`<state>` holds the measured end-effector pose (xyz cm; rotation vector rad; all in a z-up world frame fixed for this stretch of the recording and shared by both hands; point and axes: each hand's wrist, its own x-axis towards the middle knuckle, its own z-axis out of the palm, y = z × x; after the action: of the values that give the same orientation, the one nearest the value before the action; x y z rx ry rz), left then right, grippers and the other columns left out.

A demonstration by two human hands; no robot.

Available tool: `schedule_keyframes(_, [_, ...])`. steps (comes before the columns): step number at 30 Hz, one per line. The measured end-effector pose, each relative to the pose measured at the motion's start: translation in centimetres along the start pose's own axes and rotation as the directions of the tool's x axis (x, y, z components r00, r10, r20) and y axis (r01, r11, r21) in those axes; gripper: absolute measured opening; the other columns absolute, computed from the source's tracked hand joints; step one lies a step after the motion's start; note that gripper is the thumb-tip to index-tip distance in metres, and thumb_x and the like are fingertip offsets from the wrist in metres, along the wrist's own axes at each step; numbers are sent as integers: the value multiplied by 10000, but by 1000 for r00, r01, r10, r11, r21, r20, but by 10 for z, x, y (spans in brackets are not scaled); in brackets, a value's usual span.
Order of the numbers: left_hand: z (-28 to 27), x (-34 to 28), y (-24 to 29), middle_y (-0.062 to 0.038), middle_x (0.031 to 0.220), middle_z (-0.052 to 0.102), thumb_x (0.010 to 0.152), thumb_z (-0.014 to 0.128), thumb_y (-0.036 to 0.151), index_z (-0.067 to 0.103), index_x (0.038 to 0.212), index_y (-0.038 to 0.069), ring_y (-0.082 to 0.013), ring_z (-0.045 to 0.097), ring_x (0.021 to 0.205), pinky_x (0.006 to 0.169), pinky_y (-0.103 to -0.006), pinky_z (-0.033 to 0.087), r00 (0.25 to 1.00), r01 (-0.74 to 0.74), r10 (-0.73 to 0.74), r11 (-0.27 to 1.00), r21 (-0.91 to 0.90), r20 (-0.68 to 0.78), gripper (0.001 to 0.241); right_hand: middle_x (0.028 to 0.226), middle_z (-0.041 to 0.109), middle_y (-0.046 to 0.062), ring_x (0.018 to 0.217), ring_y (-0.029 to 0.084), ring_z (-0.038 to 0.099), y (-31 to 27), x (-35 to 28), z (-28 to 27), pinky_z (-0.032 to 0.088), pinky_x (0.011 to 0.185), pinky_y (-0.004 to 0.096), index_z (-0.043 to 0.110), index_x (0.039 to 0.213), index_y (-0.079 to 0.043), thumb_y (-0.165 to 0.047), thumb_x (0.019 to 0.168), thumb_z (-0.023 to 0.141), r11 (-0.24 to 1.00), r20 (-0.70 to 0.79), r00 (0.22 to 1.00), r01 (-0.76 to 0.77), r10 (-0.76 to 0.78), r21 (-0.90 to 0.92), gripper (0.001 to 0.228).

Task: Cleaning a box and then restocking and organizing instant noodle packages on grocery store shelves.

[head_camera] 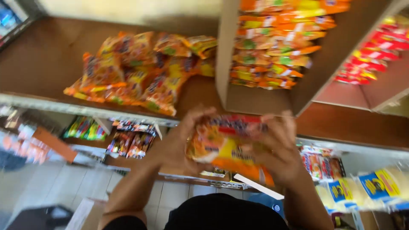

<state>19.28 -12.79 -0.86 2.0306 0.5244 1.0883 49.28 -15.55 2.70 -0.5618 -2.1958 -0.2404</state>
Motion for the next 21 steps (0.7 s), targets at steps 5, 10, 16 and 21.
schedule_keyframes(5, [36, 24, -25, -145, 1615, 327, 791, 869, 375, 246, 1646, 82, -306, 376, 1550, 1311, -444, 327, 993, -104, 112, 967, -232, 21, 1098, 1132, 762, 106, 1185, 313, 681, -15, 14, -37, 455, 1073, 465, 742, 1032, -105, -310, 765, 661, 999, -38, 999, -31, 31, -15, 347])
schedule_keyframes(10, [70, 73, -55, -193, 1701, 120, 918, 743, 483, 188, 1661, 162, -346, 93, 1634, 1346, -533, 98, 881, -308, 372, 920, 242, -292, 982, 1030, 744, 84, 1060, 293, 727, 5, 30, -58, 509, 977, 421, 702, 968, -74, -288, 941, 810, 968, -304, 949, -147, 81, -201, 241])
schedule_keyframes(16, [84, 95, -118, -339, 1677, -21, 1006, 632, 177, 254, 1614, 199, -538, 70, 1558, 1223, -662, 165, 834, 226, 220, 701, 676, -507, 716, 1293, 718, 123, 1229, 353, 596, 71, 122, -67, 412, 1021, 475, 772, 1214, -37, -38, 865, 733, 792, -145, 988, -46, -55, -609, 352])
schedule_keyframes(21, [82, 97, -113, -225, 1716, 37, 938, 511, -44, 217, 1641, 172, -489, 284, 1511, 1132, -544, 411, 905, 304, -38, 755, 581, -425, 792, 1119, 692, 30, 1052, 252, 626, 147, 181, -20, 446, 898, 436, 710, 1147, -102, -99, 927, 707, 729, -146, 956, 92, -256, -678, 220])
